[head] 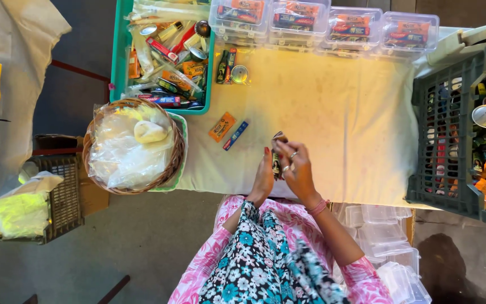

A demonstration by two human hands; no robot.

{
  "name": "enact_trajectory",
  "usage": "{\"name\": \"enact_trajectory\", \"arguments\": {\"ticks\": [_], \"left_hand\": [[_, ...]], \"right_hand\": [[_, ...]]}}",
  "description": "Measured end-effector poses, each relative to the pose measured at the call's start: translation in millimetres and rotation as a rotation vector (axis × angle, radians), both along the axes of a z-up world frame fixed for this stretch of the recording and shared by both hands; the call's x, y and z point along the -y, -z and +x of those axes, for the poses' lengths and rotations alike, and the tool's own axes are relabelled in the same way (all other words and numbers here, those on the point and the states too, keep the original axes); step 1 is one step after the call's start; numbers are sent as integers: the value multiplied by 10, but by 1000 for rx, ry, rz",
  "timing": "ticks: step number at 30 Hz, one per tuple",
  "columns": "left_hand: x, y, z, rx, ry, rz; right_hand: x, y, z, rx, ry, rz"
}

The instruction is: The recorder is sorting various small commercial items and placing some into clear plastic bags.

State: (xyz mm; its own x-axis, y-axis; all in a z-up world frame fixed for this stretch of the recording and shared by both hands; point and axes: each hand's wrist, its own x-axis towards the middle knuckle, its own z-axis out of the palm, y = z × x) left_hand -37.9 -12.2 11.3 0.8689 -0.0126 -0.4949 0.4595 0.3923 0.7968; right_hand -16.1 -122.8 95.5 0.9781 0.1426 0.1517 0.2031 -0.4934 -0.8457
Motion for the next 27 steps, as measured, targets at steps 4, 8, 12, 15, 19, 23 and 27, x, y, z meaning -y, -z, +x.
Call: {"name": "enact_trajectory", "arguments": {"ticks": [4,8,12,15,19,23,27], "left_hand": [[-208,10,44,44,-36,-31],[-291,-226,145,137,-37,-24],[-175,90,145,74,54,-9],[-236,-379,274,125,-4,-97],[-276,211,342,229,-30,-343],[-188,11,319,136,106,-18],[-84,-168,260,85,71,-42]], "right_hand": [[-101,-103,-213,84,-226,-23],[-156,-96,-165,139,-180,-12],[-128,-61,101,159,27,-117],[-125,-162,-2,171,-42,-137],[-172,-219,-157,173,-130,-104],[42,-103,125,205,-78,-179],[192,-270,325,120,-13,-142]]}}
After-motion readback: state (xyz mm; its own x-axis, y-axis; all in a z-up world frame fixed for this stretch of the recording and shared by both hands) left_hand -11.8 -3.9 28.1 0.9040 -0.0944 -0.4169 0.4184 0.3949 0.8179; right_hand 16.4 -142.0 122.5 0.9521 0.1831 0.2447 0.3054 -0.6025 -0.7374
